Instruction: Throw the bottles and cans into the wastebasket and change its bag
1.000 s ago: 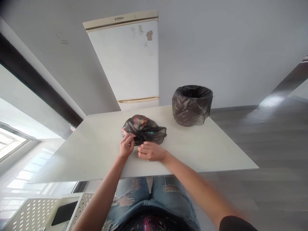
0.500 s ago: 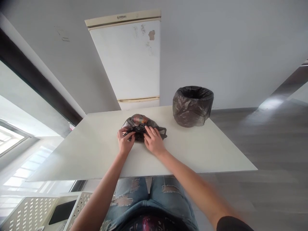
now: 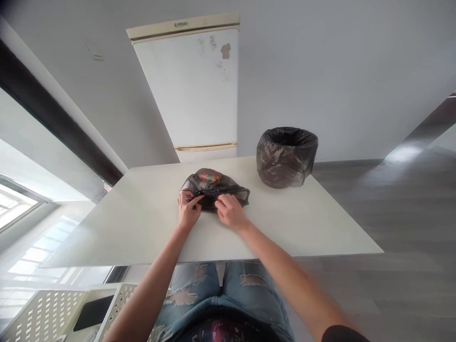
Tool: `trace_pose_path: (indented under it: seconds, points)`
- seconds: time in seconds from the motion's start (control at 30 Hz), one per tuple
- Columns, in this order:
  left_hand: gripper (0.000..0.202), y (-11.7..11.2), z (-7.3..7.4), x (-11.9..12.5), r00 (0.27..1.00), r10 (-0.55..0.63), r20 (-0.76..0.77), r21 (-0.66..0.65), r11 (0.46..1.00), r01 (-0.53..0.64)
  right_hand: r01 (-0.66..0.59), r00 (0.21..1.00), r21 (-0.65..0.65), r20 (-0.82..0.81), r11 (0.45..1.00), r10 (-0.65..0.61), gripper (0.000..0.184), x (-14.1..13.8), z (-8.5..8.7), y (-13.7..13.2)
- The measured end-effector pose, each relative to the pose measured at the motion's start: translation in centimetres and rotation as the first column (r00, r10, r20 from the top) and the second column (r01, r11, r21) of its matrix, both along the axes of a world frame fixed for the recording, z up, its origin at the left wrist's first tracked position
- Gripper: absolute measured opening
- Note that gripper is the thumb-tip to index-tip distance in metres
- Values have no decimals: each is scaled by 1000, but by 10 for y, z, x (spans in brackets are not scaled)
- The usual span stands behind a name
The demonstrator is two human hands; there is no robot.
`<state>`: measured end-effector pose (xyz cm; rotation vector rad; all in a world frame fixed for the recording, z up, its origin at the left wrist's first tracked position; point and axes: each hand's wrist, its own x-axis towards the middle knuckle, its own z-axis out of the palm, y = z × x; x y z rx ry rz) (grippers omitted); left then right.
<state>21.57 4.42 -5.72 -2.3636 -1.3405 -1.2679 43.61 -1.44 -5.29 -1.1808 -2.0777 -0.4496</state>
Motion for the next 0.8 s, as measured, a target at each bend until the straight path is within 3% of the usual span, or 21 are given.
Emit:
trace_pose_path:
  seconds: [0.07,0.13,0.23,0.33,0.5,0.67,0.8]
  points:
    - [49,1,0,0,1000,17,6,-5,1000,-17,-184,977,-18,104,983,185,26,-3,1,-1]
    - [54,3,-2,-1,999,29,17,-7,1000,-29,-215,970,-12,113,976,215,27,-5,0,1]
    - [61,6,-5,-2,998,50,37,4,999,-50,-78,997,15,-17,997,79,29,-2,-5,4]
    - [65,9,-9,-2,997,55,57,30,998,-57,92,983,-37,-155,995,-96,29,3,-10,6]
    - [68,9,-10,-2,991,95,95,12,995,-97,302,878,-238,-306,923,-367,29,7,-11,9]
    - [61,3,-2,0,996,77,49,11,997,-78,209,817,-449,-408,869,-408,30,13,-10,16]
    - [48,-3,2,3,1000,-3,7,17,1000,3,132,800,-464,-472,876,-371,22,17,-10,21]
